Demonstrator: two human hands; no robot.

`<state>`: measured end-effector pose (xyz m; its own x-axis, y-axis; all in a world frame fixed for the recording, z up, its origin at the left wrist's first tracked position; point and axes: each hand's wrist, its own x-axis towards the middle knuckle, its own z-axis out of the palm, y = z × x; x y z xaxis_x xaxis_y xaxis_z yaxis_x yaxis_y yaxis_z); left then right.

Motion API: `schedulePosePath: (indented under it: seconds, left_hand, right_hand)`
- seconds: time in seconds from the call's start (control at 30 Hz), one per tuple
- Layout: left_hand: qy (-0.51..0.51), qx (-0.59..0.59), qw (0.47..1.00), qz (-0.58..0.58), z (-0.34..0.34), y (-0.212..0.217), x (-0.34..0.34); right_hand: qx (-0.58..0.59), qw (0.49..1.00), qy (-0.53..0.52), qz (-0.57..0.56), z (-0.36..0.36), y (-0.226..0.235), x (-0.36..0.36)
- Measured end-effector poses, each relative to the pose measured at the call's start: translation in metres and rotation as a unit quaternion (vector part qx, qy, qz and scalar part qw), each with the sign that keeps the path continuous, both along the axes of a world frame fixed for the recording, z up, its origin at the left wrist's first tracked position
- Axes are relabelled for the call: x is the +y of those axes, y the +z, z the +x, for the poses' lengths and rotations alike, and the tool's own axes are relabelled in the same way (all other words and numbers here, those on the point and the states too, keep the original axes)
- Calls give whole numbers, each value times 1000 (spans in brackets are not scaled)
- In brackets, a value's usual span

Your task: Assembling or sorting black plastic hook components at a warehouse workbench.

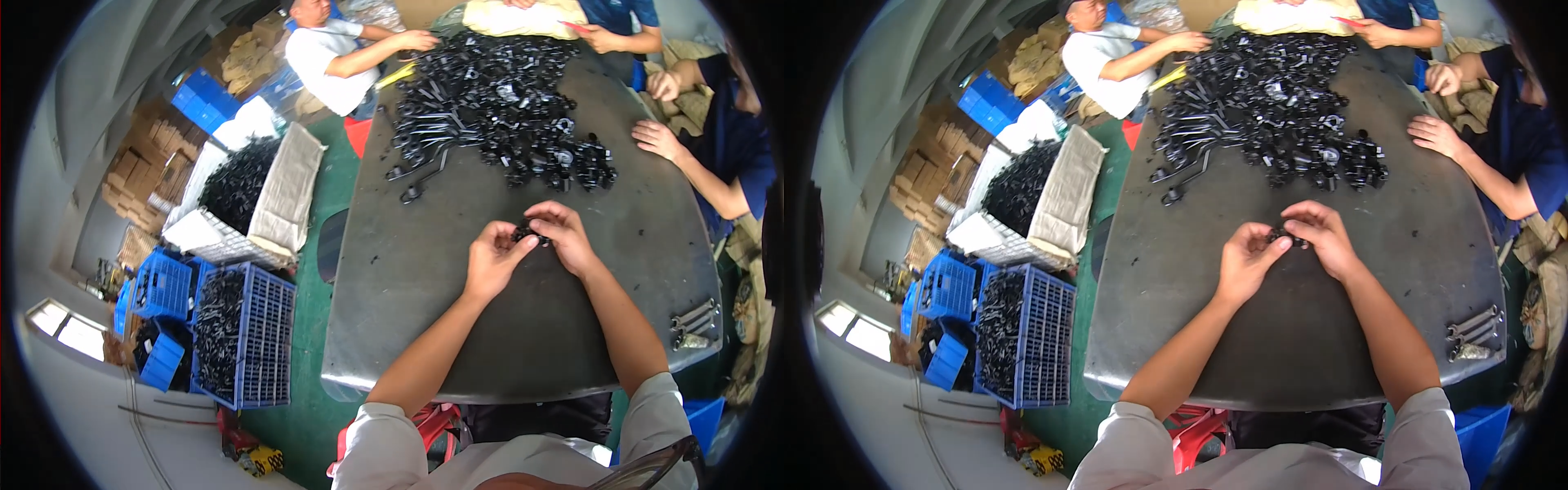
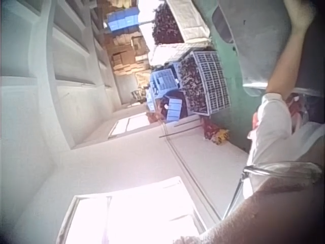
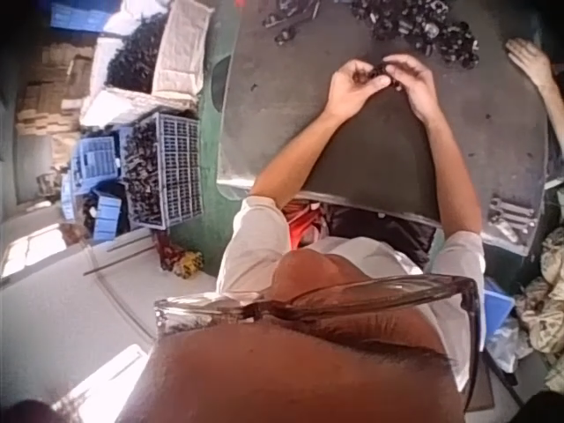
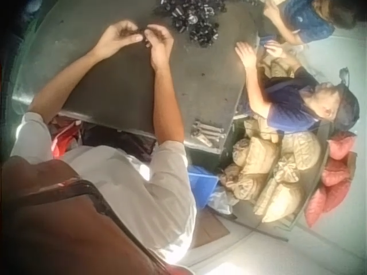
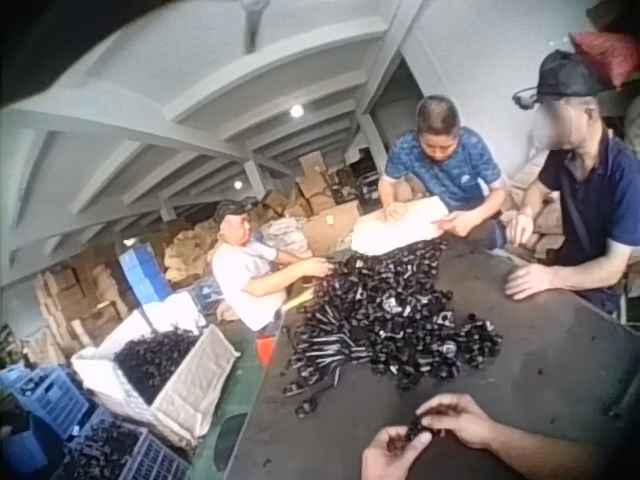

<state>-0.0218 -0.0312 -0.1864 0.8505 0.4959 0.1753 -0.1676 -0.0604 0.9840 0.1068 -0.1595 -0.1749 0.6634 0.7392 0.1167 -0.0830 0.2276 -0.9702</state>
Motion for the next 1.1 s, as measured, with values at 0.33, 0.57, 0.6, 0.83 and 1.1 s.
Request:
schedulePosePath:
  seconds: [0.33, 0.57, 0.6, 0.83, 1.1]
  left_hand:
    - [-11, -47, 998, -42, 0, 0, -1]
    - [-40, -62, 997, -14, 0, -1, -1]
    - [-40, -62, 997, -5, -1, -1, -1]
    - [-43, -59, 997, 22, -2, 0, 1]
    - [-42, -51, 998, 12, -2, -2, 1]
  right_hand:
    - [15, 1000, 9, -18, 1, 1, 0]
    - [9, 1000, 7, -24, 3, 3, -3]
    - [9, 1000, 8, -22, 2, 3, -3]
    - [18, 1000, 3, -21, 2, 4, -2]
    - [15, 1000, 0, -20, 1, 4, -1]
